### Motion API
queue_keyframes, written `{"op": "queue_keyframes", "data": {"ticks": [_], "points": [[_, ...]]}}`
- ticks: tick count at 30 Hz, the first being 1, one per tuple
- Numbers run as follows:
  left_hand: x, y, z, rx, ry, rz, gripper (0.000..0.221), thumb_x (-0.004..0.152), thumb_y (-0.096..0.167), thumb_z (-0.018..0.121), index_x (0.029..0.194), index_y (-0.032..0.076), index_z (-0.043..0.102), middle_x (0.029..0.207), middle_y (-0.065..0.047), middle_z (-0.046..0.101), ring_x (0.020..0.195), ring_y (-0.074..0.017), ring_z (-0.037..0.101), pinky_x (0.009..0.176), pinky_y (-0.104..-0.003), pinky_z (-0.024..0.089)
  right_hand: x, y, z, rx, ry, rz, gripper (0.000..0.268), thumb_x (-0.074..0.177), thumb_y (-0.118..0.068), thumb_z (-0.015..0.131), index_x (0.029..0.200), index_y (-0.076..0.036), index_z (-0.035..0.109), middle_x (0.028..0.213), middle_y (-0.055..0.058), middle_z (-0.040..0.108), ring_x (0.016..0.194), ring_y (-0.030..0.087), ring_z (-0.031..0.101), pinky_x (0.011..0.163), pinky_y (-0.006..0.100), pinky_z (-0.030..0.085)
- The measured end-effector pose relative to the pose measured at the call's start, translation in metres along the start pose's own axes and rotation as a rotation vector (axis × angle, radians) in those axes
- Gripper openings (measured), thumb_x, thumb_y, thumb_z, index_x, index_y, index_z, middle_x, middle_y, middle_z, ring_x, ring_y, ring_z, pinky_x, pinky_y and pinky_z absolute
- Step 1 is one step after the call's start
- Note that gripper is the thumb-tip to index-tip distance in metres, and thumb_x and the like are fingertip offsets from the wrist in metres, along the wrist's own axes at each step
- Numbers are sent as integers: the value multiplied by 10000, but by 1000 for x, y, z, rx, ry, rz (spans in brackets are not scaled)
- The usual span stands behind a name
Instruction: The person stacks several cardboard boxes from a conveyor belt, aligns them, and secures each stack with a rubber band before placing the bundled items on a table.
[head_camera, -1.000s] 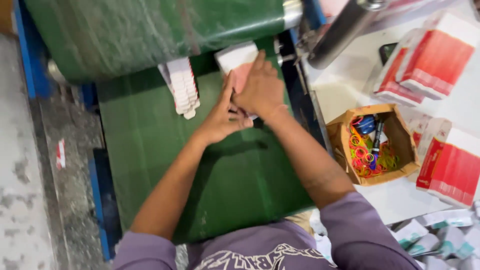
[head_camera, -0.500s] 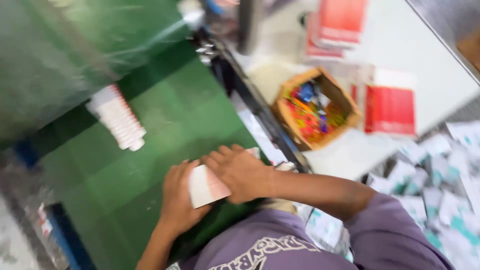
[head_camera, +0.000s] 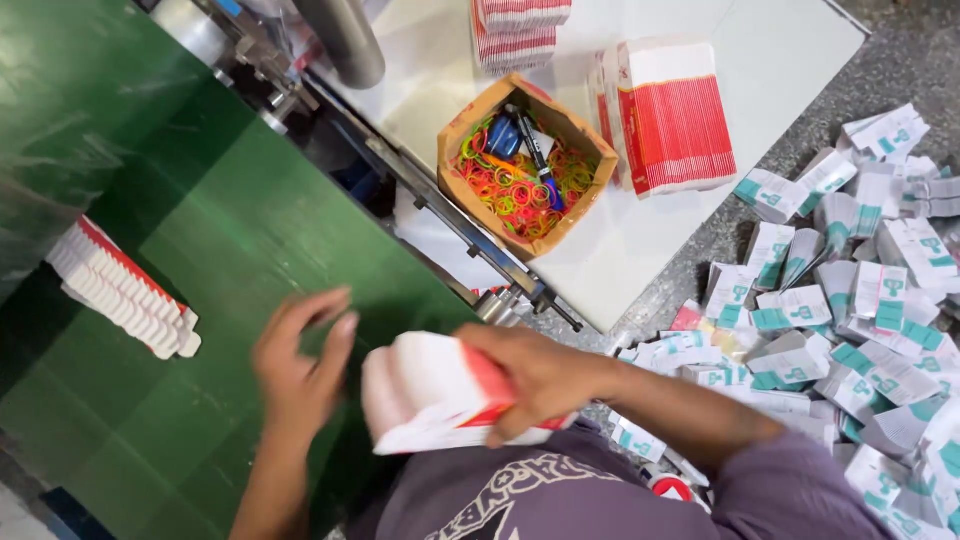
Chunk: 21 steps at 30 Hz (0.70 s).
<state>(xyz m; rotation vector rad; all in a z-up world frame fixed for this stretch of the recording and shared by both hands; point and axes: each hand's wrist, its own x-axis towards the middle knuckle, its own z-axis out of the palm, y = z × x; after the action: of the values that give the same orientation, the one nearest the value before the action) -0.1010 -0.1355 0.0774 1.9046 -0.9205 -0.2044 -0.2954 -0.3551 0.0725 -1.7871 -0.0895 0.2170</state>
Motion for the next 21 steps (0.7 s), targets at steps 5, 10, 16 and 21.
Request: {"op": "queue_keyframes", "data": {"ticks": [5, 10, 16, 21], "points": [[86, 23, 107, 215, -237, 406, 109, 863, 223, 759, 888, 120, 734, 940, -79, 731, 909, -326, 685, 798, -449, 452, -64, 21, 13, 689, 135, 54, 970, 650, -293, 911, 1481, -8, 498, 1369, 55, 563, 1317, 184, 512, 1150, 307, 368], [140, 41, 205, 775, -469, 311, 245, 769, 328, 797, 757, 87, 759, 820, -147, 731, 849, -325, 691, 902, -503, 415, -93, 28, 24, 693, 277, 100, 991, 627, -247, 924, 1480, 14, 494, 1311, 82, 574, 1273, 190, 525, 1120, 313, 385], [144, 30, 215, 726, -369, 369, 135, 727, 224, 780, 726, 90, 763, 751, -154, 728, 753, -338, 702, 884, -501, 416, -106, 39, 16, 701, 339, 66, 979, 624, -225, 911, 1477, -4, 485, 1273, 47, 597, 1215, 160, 533, 1078, 297, 408], [146, 25, 217, 838, -479, 208, 333, 769, 401, 805, 746, 71, 758, 768, -172, 722, 755, -349, 697, 864, -517, 408, -90, 42, 7, 744, 277, 108, 992, 620, -219, 918, 1485, 5, 488, 1251, 54, 598, 1188, 170, 531, 1053, 298, 419]]}}
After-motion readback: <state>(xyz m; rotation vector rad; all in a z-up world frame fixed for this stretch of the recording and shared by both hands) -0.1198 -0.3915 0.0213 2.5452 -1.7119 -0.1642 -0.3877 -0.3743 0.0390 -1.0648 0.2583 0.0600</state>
